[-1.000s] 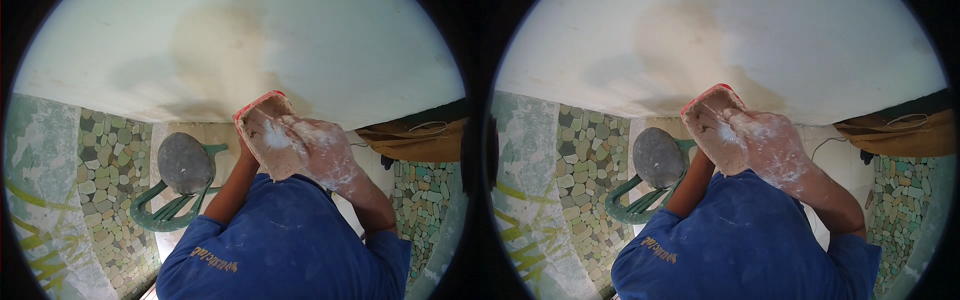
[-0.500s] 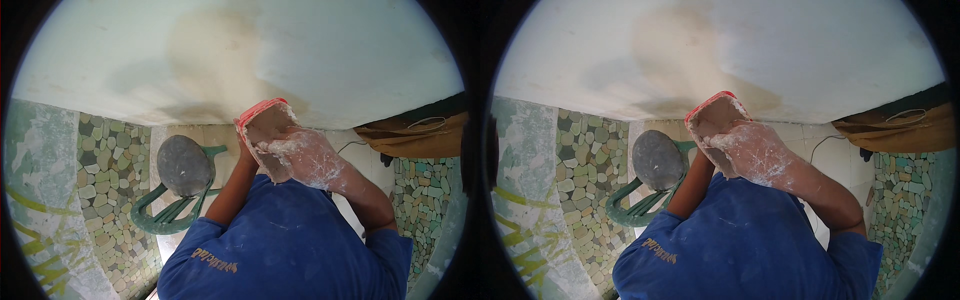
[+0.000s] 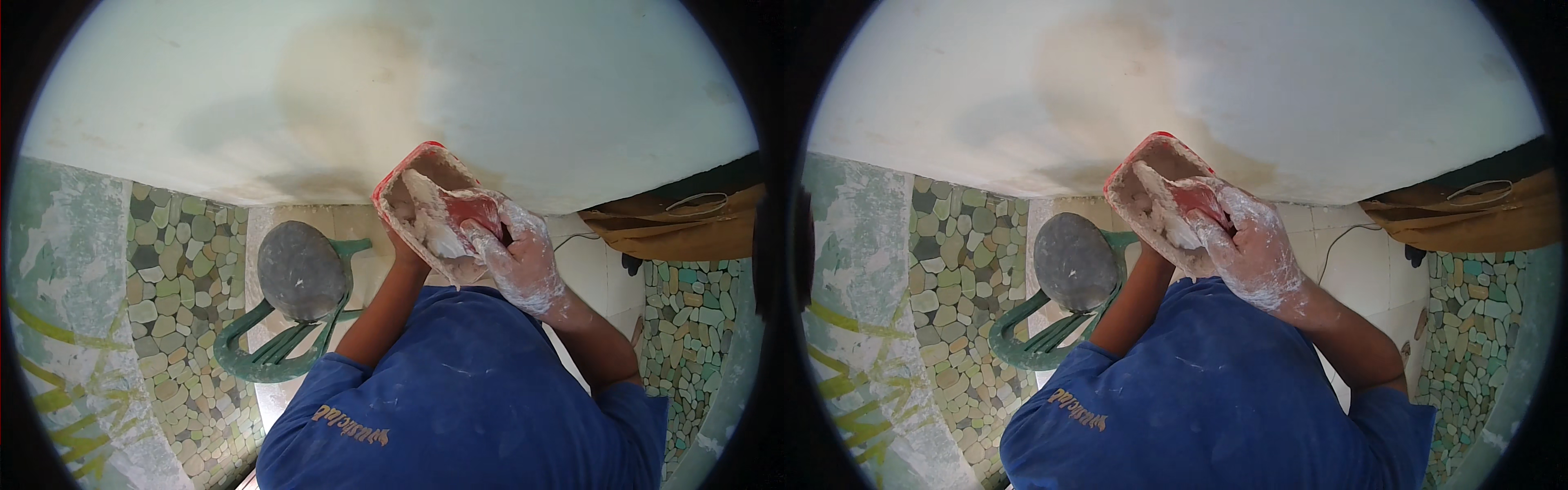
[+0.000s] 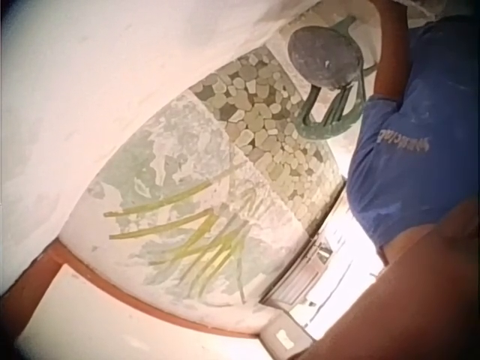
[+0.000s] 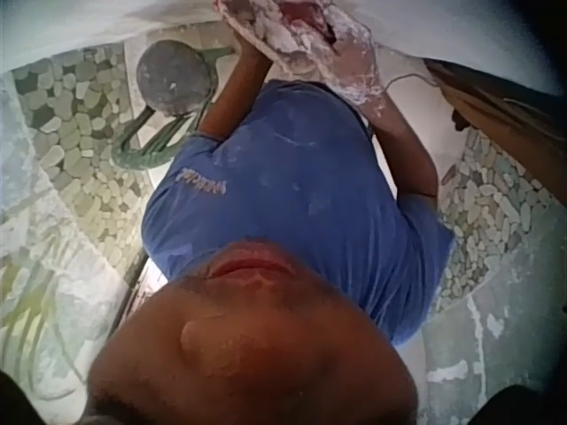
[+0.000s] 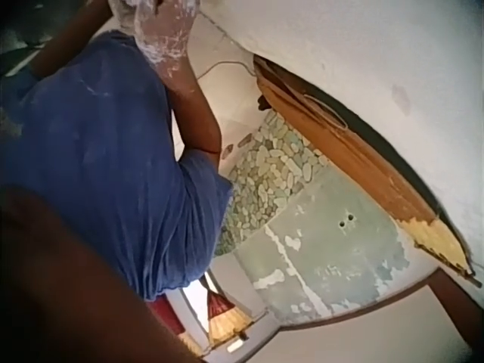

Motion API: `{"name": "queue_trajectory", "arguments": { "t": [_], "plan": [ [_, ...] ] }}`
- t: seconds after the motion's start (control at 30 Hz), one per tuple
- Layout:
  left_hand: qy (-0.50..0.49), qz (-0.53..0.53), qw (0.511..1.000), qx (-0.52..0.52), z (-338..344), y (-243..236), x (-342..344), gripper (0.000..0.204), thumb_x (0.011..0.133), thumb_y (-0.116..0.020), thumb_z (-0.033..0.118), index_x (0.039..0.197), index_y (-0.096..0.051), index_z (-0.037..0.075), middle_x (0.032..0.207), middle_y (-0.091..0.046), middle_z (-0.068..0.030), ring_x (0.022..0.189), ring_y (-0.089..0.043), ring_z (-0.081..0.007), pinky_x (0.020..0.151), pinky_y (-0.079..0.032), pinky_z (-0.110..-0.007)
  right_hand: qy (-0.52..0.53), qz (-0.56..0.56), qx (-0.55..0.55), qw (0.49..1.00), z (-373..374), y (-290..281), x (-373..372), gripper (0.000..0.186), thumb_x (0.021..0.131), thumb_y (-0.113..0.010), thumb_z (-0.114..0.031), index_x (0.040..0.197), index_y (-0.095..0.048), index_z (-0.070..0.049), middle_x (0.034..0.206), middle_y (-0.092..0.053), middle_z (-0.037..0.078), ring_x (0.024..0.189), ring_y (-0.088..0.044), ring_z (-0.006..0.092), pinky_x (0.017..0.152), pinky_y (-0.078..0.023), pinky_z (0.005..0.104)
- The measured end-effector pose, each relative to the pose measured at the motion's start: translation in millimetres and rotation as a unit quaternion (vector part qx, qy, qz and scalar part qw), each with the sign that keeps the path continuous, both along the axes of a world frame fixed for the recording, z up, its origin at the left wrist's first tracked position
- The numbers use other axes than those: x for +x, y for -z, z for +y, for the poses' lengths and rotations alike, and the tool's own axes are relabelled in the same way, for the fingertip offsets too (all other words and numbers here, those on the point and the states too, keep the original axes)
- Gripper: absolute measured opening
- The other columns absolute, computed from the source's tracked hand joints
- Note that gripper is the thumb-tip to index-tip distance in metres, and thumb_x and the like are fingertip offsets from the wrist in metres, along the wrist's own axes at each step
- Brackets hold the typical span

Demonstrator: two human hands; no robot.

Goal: The person is applying white plaster or joint compound to a wall using a putty knife/spatula.

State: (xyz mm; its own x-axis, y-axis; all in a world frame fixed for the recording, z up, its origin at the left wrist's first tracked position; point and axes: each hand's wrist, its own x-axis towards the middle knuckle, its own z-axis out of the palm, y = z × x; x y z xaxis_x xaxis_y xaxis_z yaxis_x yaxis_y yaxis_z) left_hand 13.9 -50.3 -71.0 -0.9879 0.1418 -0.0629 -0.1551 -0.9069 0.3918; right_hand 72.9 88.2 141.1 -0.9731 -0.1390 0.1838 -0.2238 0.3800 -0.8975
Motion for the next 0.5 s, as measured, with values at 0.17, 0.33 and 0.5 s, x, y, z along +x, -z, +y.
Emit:
{"name": "queue_trajectory", "arguments": {
  "t": [0.17, 0.33, 0.5],
  "plan": [
    [-0.037, 0.066, 0.997, -0.020, 1, -58, 11, 0.062, 0.095, -0.031, 0.058, 0.140, -0.038, 0.015, 0.139, -0.044, -0.0075, 0.126, -0.045, -0.0270, 0.105, -0.039, -0.044, -0.028, 0.025, 0.119, 0.992, 3, 0, 1, 0.030, 0.084, -0.061, -0.010, 0.111, -0.060, 0.002, 0.101, -0.066, 0.021, 0.090, -0.065, 0.0339, 0.082, -0.050, 0.0360],
    [-0.049, -0.024, 0.993, -0.101, 4, -89, 8, 0.069, 0.093, -0.028, 0.066, 0.138, -0.039, 0.016, 0.138, -0.044, -0.0082, 0.126, -0.044, -0.0286, 0.104, -0.039, -0.045, -0.110, 0.068, 0.124, 0.984, 8, -1, -4, 0.028, 0.087, -0.057, -0.017, 0.110, -0.061, -0.001, 0.098, -0.066, 0.018, 0.087, -0.062, 0.0373, 0.076, -0.049, 0.0432],
    [-0.041, -0.085, 0.993, -0.075, 2, -87, 8, 0.071, 0.092, -0.026, 0.068, 0.140, -0.036, 0.017, 0.139, -0.043, -0.0083, 0.125, -0.045, -0.0299, 0.102, -0.041, -0.048, -0.117, 0.069, 0.168, 0.976, 18, 3, 4, 0.030, 0.084, -0.060, -0.011, 0.111, -0.062, 0.000, 0.099, -0.066, 0.019, 0.084, -0.065, 0.0352, 0.074, -0.052, 0.0399]
  ]
}}
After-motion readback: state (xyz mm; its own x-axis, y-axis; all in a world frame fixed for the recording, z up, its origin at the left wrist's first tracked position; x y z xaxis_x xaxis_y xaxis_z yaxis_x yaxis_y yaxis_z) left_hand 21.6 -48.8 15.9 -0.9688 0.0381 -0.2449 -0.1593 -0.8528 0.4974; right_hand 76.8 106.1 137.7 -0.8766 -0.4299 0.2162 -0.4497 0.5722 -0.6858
